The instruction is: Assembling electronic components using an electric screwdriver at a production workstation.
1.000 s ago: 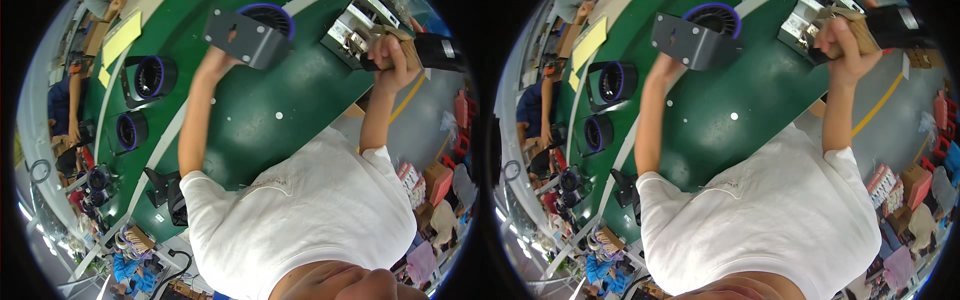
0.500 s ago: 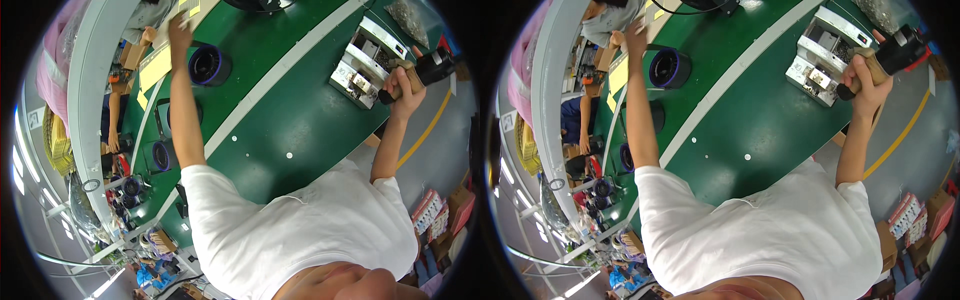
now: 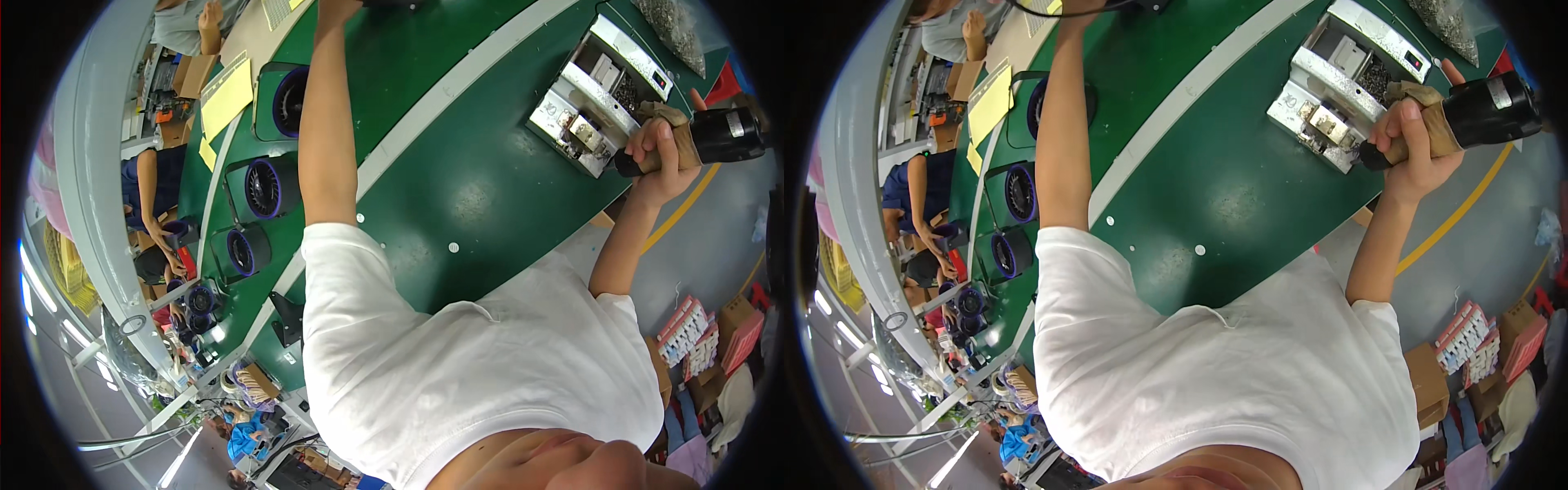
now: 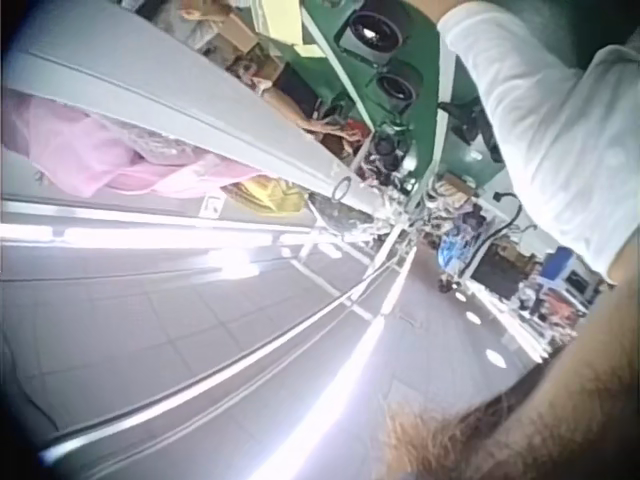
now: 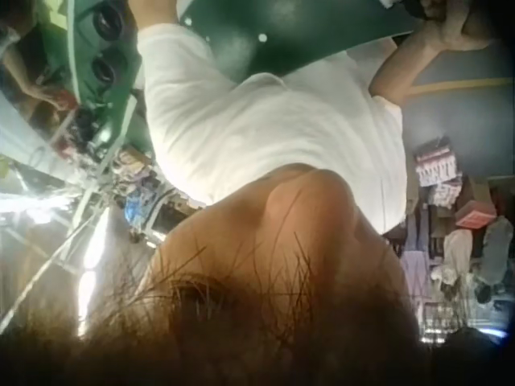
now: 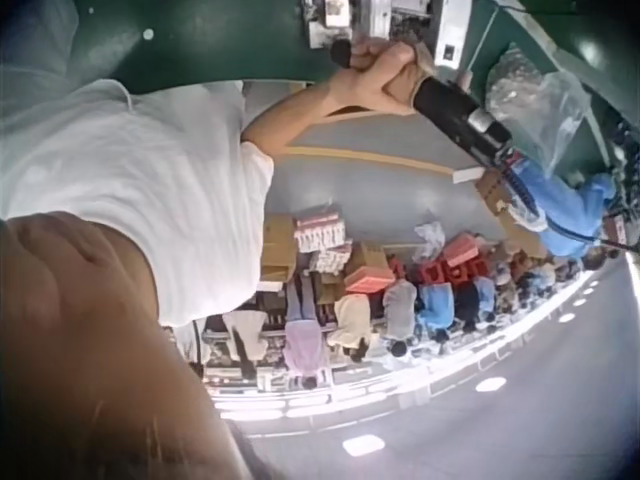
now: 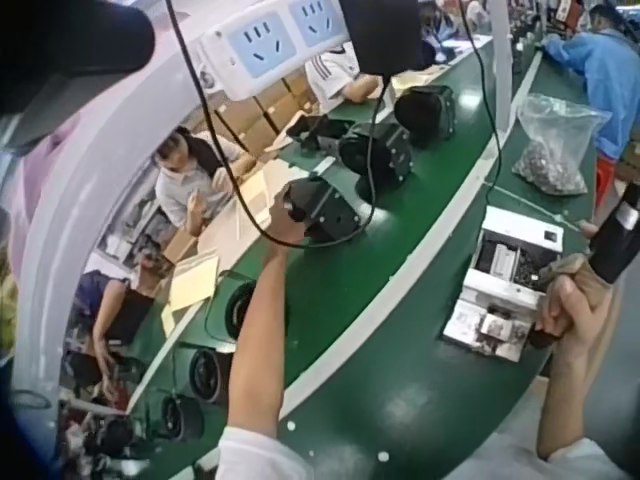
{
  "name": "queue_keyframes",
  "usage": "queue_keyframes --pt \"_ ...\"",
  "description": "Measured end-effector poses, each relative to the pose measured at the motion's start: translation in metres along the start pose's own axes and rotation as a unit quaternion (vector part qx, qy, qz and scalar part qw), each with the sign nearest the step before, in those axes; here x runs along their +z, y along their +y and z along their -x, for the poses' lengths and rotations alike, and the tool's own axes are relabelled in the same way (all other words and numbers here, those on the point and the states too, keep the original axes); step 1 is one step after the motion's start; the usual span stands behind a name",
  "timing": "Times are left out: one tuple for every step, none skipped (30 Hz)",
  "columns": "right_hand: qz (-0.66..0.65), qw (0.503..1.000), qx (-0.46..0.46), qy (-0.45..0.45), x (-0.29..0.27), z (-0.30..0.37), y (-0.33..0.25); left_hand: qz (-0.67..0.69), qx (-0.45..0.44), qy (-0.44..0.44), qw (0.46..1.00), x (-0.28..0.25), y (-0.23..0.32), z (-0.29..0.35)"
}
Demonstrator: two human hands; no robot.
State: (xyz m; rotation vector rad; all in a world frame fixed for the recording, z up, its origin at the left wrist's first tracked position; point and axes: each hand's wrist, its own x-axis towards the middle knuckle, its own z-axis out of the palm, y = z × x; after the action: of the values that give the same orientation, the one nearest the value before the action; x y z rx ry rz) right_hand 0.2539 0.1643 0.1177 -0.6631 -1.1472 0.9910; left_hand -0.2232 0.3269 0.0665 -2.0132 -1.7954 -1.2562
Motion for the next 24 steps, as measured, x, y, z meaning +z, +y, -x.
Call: queue_keyframes --pt "0.005 1.0 -0.005 0.002 -0.003 -0.001 0.004 0.008 -0.038 0.055 0.998 0.004 0.017 0.007" --pt "0.004 1.0 -0.009 -0.001 -0.003 0.0 0.007 0.009 -0.044 0.054 0.998 -0.004 0.028 0.012" --pt "0.009 1.0 -0.013 -0.002 -0.005 0.002 0.007 -0.028 -0.168 0.129 0.977 -0.007 0.039 0.016" --pt "0.017 1.0 -0.008 -0.003 -0.005 0.004 0.007 -0.066 -0.289 0.199 0.934 -0.007 0.044 0.023" --pt "-0.002 1.0 -0.02 -0.018 -0.001 0.008 -0.001 -0.024 -0.288 0.189 0.939 -0.024 0.011 0.033" --pt "-0.027 0.998 -0.032 -0.038 0.007 0.009 -0.005 0.013 -0.287 0.184 0.94 -0.046 -0.025 0.044" --pt "-0.031 0.998 -0.044 -0.038 0.004 0.009 -0.002 0.135 -0.274 0.173 0.937 -0.035 0.0 0.054" --pt "-0.014 0.999 -0.044 -0.028 0.0 0.01 0.001 0.254 -0.259 0.161 0.918 -0.032 0.025 0.068" --pt "-0.043 0.996 -0.062 -0.037 0.004 0.014 0.0 0.256 -0.135 0.174 0.941 -0.044 0.024 0.09" --pt "-0.069 0.993 -0.081 -0.047 0.009 0.016 0.002 0.255 -0.008 0.185 0.949 -0.051 0.02 0.112" --pt "-0.092 0.99 -0.098 -0.052 0.013 0.018 0.006 0.264 -0.033 0.19 0.945 -0.054 0.039 0.125" --pt "-0.078 0.991 -0.096 -0.048 0.014 0.02 0.009 0.282 -0.061 0.191 0.938 -0.05 0.07 0.14" --pt "-0.052 0.99 -0.129 -0.039 0.015 0.018 0.013 0.129 0.007 0.161 0.979 -0.052 0.1 0.153" --pt "-0.034 0.985 -0.163 -0.037 0.019 0.012 0.016 -0.036 0.078 0.131 0.988 -0.063 0.133 0.163" --pt "-0.018 0.98 -0.196 -0.037 0.023 0.009 0.022 0.05 0.053 0.119 0.99 -0.07 0.166 0.178" --pt "-0.013 0.979 -0.197 -0.041 0.025 0.008 0.028 0.14 0.03 0.109 0.984 -0.072 0.193 0.19" --pt "0.008 0.977 -0.212 -0.036 0.029 0.01 0.037 0.164 0.0 0.076 0.984 -0.076 0.206 0.205" --pt "0.03 0.973 -0.227 -0.03 0.032 0.012 0.045 0.189 -0.03 0.044 0.98 -0.077 0.216 0.218" --pt "0.054 0.968 -0.243 -0.022 0.033 0.014 0.05 0.193 -0.033 0.048 0.979 -0.077 0.226 0.224" --pt "0.056 0.968 -0.244 -0.029 0.034 0.015 0.05 0.21 -0.014 0.022 0.977 -0.079 0.237 0.229" --pt "0.09 0.966 -0.238 -0.039 0.032 0.014 0.049 0.229 0.006 -0.004 0.973 -0.079 0.244 0.232" --pt "0.119 0.965 -0.23 -0.05 0.034 0.016 0.048 0.228 0.002 0.001 0.974 -0.078 0.246 0.237" --pt "0.148 0.962 -0.222 -0.061 0.035 0.018 0.047 0.23 0.016 -0.006 0.973 -0.075 0.246 0.242" --pt "0.149 0.961 -0.223 -0.066 0.037 0.019 0.046 0.232 0.031 -0.014 0.972 -0.072 0.246 0.246"
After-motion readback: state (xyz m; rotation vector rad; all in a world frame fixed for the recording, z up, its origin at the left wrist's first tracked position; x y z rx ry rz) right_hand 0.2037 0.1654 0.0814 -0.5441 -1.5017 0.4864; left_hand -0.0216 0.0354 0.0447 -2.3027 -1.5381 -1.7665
